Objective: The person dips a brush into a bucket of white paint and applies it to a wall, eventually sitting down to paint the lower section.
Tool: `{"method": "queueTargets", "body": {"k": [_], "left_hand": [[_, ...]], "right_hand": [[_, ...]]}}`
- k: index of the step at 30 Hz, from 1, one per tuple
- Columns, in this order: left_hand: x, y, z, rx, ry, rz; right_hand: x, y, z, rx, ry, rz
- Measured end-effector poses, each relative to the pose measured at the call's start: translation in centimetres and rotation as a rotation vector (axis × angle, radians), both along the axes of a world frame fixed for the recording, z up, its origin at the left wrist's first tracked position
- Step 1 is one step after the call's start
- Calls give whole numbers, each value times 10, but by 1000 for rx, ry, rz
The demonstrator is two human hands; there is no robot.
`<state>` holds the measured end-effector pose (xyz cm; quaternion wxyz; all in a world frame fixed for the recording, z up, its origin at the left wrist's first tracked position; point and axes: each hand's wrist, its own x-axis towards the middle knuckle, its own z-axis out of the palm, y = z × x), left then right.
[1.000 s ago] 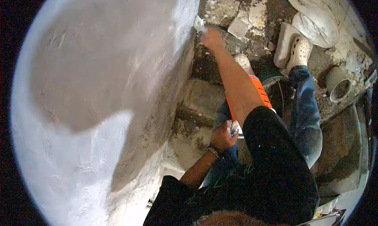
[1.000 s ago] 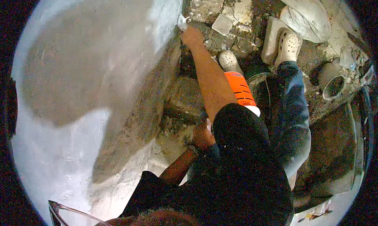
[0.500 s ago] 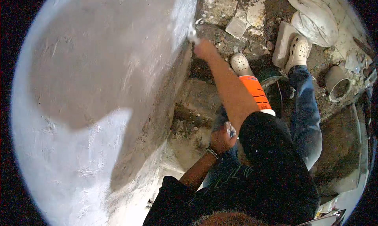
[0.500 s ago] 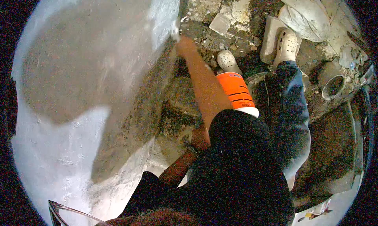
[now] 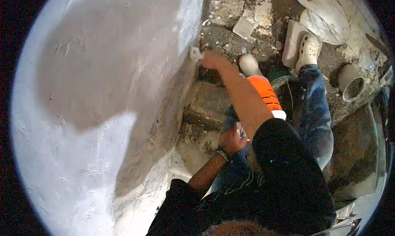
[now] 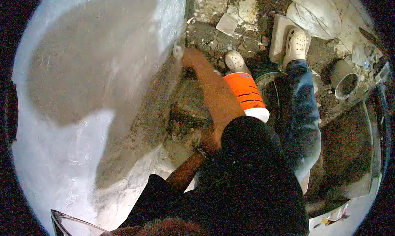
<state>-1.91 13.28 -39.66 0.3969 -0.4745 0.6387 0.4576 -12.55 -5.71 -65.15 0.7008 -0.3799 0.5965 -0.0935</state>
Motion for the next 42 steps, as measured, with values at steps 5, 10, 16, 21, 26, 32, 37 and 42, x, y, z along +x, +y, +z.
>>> {"method": "queueTargets", "body": {"k": [5,10,16,21,26,32,37,42], "left_hand": [[-7,11,-1,-216,17,42],[-4,7,-1,-146,98,-10],[-18,-2,4,-139,-87,-129],[-10,-13,-5,-84,-62,-31],[-11,-22,-17,-86,124,647],[-47,-50,-23,-258,202,895],[-61,-47,-7,-313,338,900],[-63,-56,5,-250,157,761]], "right_hand": [[-18,-17,21,90,7,-158],[-3,17,44,-169,-75,-44],[-9,3,51,-71,-15,-71],[-43,19,140,-208,-180,-4],[-207,120,256,-48,-4,-283],[-213,151,302,49,376,341],[-97,168,170,-590,849,366],[-75,175,160,-18,434,287]]}}
